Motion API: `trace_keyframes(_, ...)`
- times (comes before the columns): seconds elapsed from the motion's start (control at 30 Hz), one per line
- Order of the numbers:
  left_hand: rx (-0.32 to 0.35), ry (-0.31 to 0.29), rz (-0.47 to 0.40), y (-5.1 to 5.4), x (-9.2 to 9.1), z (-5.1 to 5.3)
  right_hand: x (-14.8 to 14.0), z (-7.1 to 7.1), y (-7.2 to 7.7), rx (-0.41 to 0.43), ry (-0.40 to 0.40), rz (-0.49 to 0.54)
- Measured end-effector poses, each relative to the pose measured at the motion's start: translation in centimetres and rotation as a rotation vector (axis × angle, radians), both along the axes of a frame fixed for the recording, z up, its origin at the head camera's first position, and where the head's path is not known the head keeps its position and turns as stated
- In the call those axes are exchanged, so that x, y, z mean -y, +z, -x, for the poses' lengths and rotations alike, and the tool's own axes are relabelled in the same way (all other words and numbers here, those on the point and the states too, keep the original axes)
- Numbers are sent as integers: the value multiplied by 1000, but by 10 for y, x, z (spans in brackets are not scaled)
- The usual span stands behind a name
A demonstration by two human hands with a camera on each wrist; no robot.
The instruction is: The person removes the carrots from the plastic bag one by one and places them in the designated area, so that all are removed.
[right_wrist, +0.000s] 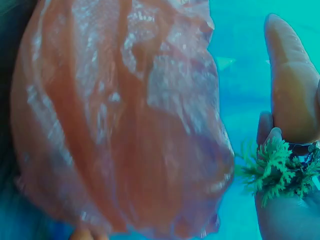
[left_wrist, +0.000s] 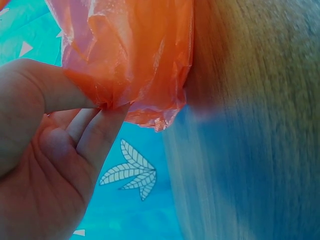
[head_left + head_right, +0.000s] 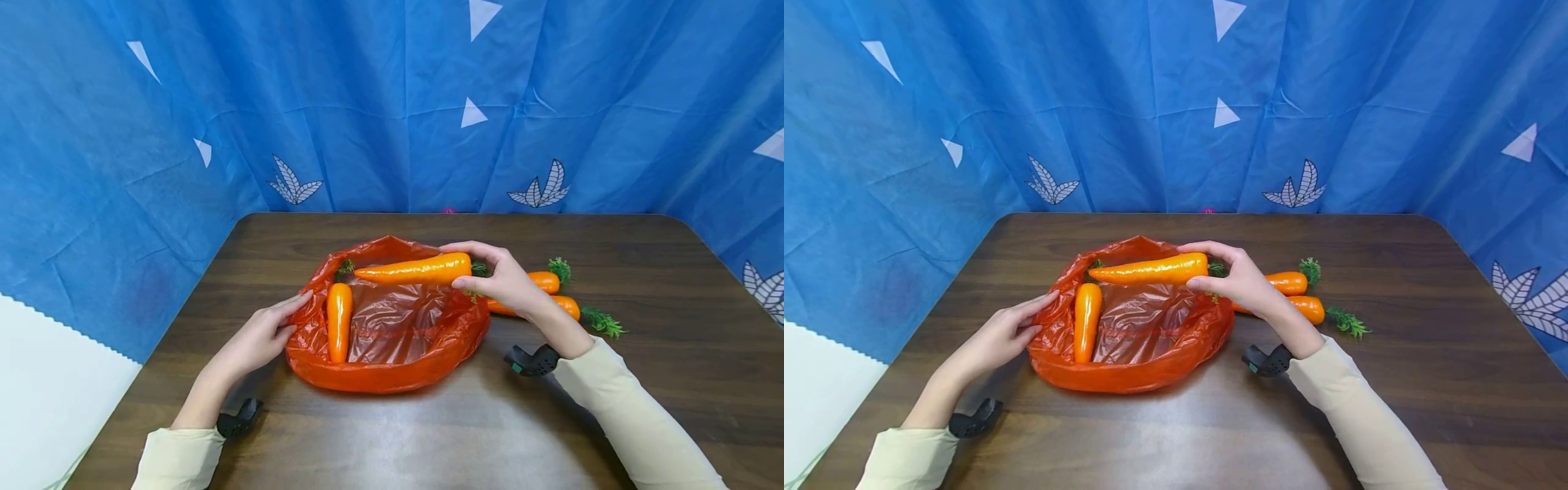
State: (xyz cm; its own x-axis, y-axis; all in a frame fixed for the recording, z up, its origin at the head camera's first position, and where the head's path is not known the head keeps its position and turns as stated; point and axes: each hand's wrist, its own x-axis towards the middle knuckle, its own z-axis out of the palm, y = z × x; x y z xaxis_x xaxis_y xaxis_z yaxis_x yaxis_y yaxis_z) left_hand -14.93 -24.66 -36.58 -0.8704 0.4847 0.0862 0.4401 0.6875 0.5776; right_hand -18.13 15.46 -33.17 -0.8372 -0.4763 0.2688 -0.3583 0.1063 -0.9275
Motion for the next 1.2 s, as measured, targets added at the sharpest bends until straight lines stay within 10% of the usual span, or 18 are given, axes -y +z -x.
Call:
trace_keyframes(0.67,23,0,-1,-1,1,1,-54,-20,8,-8,-181,24)
trace_keyframes(1.2,16,-14,-5,-2,1,1,-113,-46,-11,0,-396,-163)
